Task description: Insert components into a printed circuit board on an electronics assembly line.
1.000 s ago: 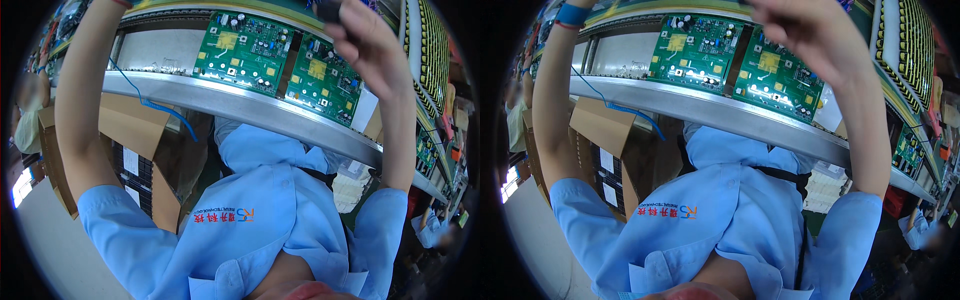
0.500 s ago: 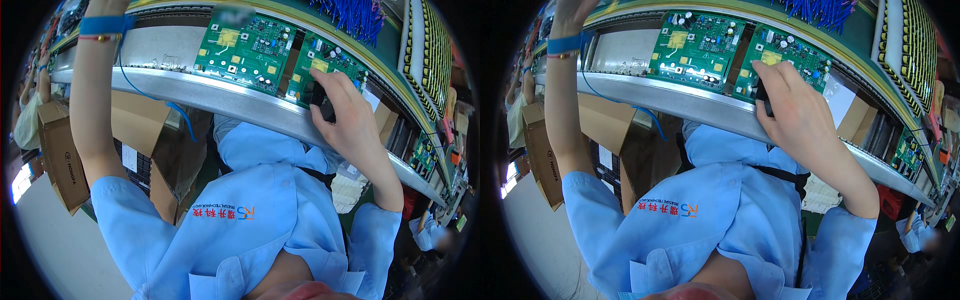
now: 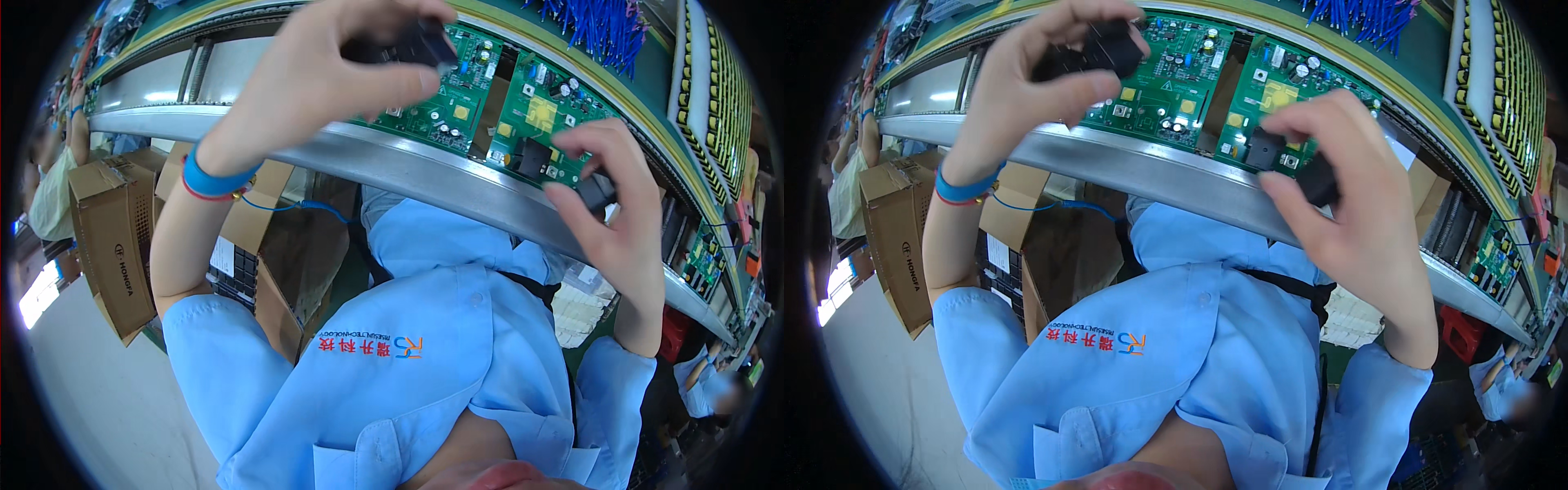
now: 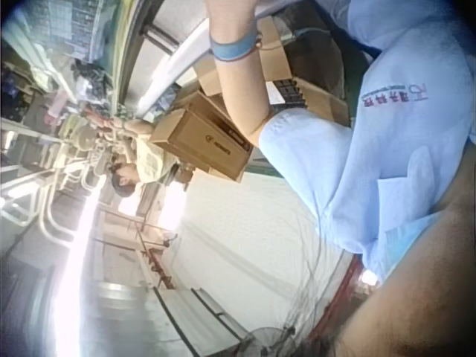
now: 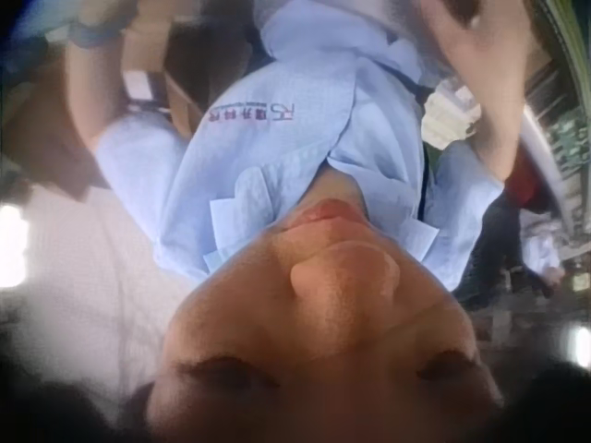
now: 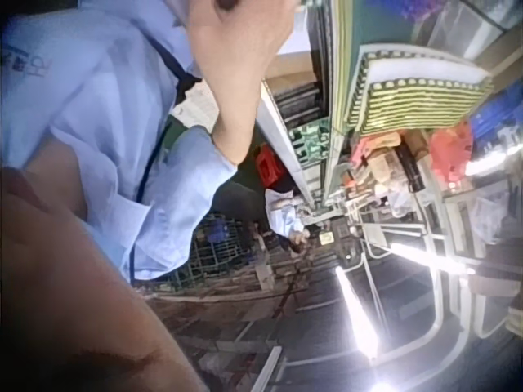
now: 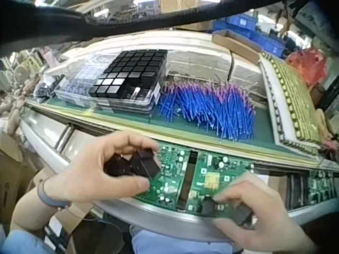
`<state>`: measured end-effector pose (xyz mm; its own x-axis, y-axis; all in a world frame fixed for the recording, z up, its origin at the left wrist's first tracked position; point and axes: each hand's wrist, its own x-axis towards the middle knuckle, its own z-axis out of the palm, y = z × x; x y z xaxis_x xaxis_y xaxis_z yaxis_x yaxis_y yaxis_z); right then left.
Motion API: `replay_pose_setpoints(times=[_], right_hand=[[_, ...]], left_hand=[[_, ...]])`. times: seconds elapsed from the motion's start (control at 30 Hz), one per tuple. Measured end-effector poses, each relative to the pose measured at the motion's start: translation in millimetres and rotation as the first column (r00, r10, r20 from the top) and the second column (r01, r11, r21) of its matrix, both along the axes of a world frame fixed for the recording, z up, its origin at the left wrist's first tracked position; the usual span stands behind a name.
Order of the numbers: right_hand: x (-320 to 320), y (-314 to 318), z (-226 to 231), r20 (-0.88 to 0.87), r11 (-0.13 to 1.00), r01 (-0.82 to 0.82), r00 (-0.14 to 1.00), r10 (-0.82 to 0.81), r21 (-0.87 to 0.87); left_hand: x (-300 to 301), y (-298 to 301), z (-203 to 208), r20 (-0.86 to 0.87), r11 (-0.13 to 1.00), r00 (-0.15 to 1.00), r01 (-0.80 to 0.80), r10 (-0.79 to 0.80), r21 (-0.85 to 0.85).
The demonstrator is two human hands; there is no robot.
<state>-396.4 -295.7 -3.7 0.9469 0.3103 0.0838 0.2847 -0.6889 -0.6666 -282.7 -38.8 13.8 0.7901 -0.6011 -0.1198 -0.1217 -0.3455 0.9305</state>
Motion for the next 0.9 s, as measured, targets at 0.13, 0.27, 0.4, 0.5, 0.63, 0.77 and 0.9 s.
replay_pose_setpoints(times=[0.13,0.27,0.4,0.5,0.63,0.77,0.9], right_hand=[[-20,-9,-3,-0.264,0.902,0.157,0.963,-0.050,0.401],[-31,-21,-11,-0.386,0.795,0.269,0.921,-0.047,0.544],[-33,-26,-19,-0.358,0.747,0.265,0.933,-0.038,0.610],[-35,-32,-17,-0.364,0.739,0.293,0.929,-0.070,0.606],[-40,-37,-14,-0.443,0.728,0.388,0.887,-0.129,0.566],[-42,-39,-14,-0.303,0.832,0.333,0.929,-0.210,0.444],[-45,-32,-12,-0.101,0.950,0.278,0.959,-0.265,0.140]], left_hand=[[1,16,-34,0.409,0.952,0.861,0.256,-0.303,0.167],[-3,11,-33,0.509,0.894,0.742,0.296,-0.437,0.335],[-4,9,-26,0.475,0.836,0.709,0.309,-0.521,0.454],[-6,3,-20,0.466,0.796,0.673,0.327,-0.574,0.509],[-6,1,-19,0.480,0.760,0.620,0.324,-0.621,0.564],[-9,1,-23,0.500,0.766,0.616,0.292,-0.609,0.573],[-6,6,-18,0.409,0.880,0.791,0.329,-0.455,0.343]])
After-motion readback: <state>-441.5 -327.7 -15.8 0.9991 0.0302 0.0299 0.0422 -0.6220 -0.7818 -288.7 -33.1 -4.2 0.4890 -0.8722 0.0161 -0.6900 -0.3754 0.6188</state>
